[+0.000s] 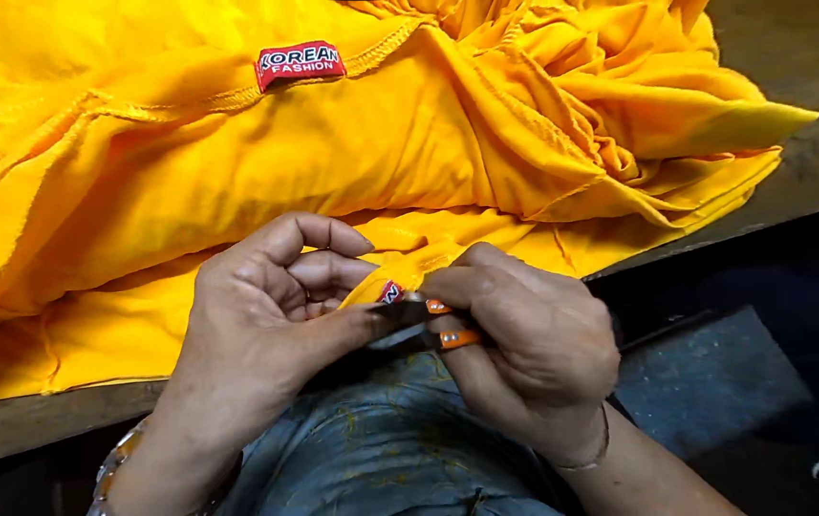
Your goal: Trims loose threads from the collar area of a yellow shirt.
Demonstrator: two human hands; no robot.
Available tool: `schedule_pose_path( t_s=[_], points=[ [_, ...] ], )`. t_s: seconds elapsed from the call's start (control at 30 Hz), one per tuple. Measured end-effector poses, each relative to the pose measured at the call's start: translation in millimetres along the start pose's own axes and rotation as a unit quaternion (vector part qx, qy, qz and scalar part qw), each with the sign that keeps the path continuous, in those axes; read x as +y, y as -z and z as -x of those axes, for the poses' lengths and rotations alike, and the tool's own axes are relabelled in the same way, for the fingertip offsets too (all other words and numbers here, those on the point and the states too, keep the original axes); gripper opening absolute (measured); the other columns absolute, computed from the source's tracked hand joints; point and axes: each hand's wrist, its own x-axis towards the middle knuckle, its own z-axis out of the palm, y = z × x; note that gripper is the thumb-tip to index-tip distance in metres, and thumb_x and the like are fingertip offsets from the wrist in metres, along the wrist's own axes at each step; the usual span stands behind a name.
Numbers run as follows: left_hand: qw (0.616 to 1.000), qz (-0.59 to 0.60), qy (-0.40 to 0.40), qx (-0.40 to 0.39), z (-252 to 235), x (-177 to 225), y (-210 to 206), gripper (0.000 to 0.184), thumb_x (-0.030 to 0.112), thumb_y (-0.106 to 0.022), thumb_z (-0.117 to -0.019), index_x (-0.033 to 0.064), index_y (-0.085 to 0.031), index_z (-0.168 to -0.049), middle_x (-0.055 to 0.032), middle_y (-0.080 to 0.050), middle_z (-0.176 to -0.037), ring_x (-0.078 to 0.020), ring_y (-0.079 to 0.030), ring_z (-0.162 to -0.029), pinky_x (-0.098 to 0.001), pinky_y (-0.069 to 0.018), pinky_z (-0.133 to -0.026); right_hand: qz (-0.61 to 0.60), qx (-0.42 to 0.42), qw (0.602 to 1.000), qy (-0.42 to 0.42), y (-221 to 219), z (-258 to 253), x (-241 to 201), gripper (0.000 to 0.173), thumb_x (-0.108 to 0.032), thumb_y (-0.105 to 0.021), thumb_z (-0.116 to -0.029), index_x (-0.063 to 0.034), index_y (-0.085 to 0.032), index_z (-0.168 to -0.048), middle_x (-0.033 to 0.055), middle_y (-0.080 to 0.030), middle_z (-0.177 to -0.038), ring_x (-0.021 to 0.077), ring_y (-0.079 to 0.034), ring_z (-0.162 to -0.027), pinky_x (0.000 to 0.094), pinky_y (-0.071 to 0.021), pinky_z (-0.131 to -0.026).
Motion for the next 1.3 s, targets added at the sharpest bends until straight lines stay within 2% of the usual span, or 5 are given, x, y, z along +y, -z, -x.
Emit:
schedule_pose_path(
  t_s=[0.2, 0.33, 0.43, 0.77, 1.3],
  points=[
    [0.997, -0.019, 0.067, -0.02, 0, -1, 3, 0.037, -0.009, -0.068, -0.0875, 0.0042, -0.06, -0.121, -0.0102, -0.075, -0.089, -0.0154, -0.07, -0.065, -0.0218, -0.0578, -0.054, -0.099, -0.136, 0.985, 0.048, 5, 12, 7, 0.019, -0.011, -0.053, -0.0965, -0.0035, -0.067, -0.085, 0.0013, -0.056, -0.072, 0.0081, -0.053, -0.064, 0.022, -0.0392, -0.053],
    [0.995, -0.001, 0.094, -0.025, -3, -2, 7, 0.031, -0.008, -0.063, -0.0919, 0.0033, -0.058, -0.12, -0.0111, -0.076, -0.089, -0.0121, -0.07, -0.063, -0.0188, -0.0563, -0.054, -0.032, -0.109, 0.993, 0.016, 17, 21, 10, 0.041, -0.035, -0.046, -0.1076, -0.0005, -0.069, -0.108, 0.0035, -0.06, -0.084, 0.0092, -0.057, -0.075, 0.0225, -0.0468, -0.062],
    [0.992, 0.026, 0.118, -0.023, -6, 1, 6, 0.03, -0.009, -0.062, -0.0918, 0.0021, -0.058, -0.119, -0.0118, -0.076, -0.087, -0.01, -0.071, -0.063, -0.0175, -0.0557, -0.054, 0.104, -0.071, 0.992, 0.019, 23, 25, 19, 0.041, -0.027, -0.043, -0.1076, 0.0013, -0.069, -0.123, 0.0081, -0.059, -0.089, 0.0156, -0.056, -0.077, 0.0268, -0.045, -0.063],
    [0.988, 0.053, 0.146, -0.014, -10, 5, 4, 0.03, -0.007, -0.058, -0.0911, 0.0013, -0.058, -0.119, -0.0119, -0.075, -0.085, -0.006, -0.067, -0.061, -0.0143, -0.0508, -0.051, 0.162, -0.038, 0.983, 0.081, 16, 23, 31, 0.036, -0.023, -0.054, -0.1051, 0.0035, -0.071, -0.122, 0.0085, -0.056, -0.08, 0.0194, -0.052, -0.07, 0.03, -0.0398, -0.058],
    [0.976, 0.107, 0.188, 0.015, -12, 3, 6, 0.032, -0.012, -0.06, -0.0892, 0.0003, -0.057, -0.119, -0.0121, -0.075, -0.087, -0.0093, -0.071, -0.067, -0.018, -0.0569, -0.06, 0.156, -0.033, 0.983, 0.095, 9, 19, 34, 0.031, -0.022, -0.057, -0.1037, 0.0022, -0.073, -0.114, 0.0076, -0.056, -0.077, 0.0185, -0.05, -0.068, 0.0301, -0.0385, -0.058]
  ],
)
